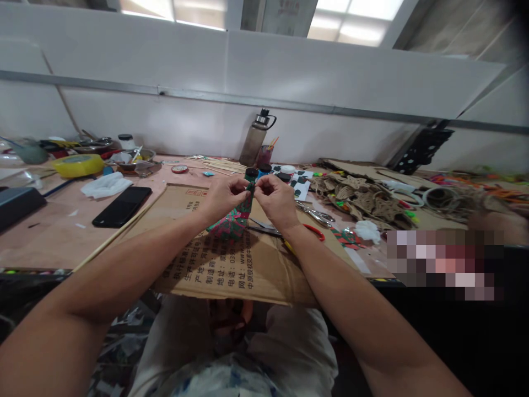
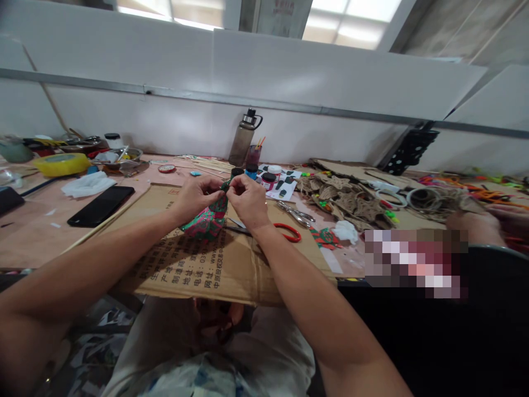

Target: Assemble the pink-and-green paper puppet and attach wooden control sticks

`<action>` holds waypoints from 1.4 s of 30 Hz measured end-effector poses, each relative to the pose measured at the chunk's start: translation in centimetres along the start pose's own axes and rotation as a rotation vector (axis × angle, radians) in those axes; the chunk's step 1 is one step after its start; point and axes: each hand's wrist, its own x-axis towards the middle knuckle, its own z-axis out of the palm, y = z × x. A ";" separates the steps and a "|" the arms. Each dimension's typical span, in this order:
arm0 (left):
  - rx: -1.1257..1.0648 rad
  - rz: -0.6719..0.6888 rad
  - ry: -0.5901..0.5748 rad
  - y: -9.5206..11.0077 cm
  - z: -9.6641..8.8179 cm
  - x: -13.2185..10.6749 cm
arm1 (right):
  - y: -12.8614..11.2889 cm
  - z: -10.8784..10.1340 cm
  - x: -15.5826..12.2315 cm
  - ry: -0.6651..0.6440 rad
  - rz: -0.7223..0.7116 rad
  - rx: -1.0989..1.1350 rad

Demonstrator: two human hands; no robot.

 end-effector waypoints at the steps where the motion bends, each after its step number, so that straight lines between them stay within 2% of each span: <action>1: 0.021 0.015 0.000 0.1 0.0 0.0 | 0.0 0.0 0.0 0.001 0.001 -0.001; 6: 0.058 0.049 -0.021 0.5 0.0 -0.1 | 0.0 0.0 0.0 -0.001 0.017 -0.004; 11: 0.211 0.139 -0.020 0.6 0.0 -0.2 | -0.1 -0.1 0.0 -0.011 0.024 -0.001; 21: 0.403 0.285 -0.003 -0.4 0.1 -0.3 | -0.4 0.1 -0.3 -0.010 0.025 -0.002; 28: 0.532 0.317 0.005 -0.7 0.0 -0.3 | -0.2 0.2 -0.3 -0.035 0.050 0.035; 36: 0.383 0.286 0.005 -0.7 -0.6 0.2 | 0.3 0.0 -0.3 -0.111 0.077 0.177; 42: 0.213 0.243 -0.004 -1.5 -0.8 0.6 | 0.2 0.0 -0.2 -0.122 0.099 0.274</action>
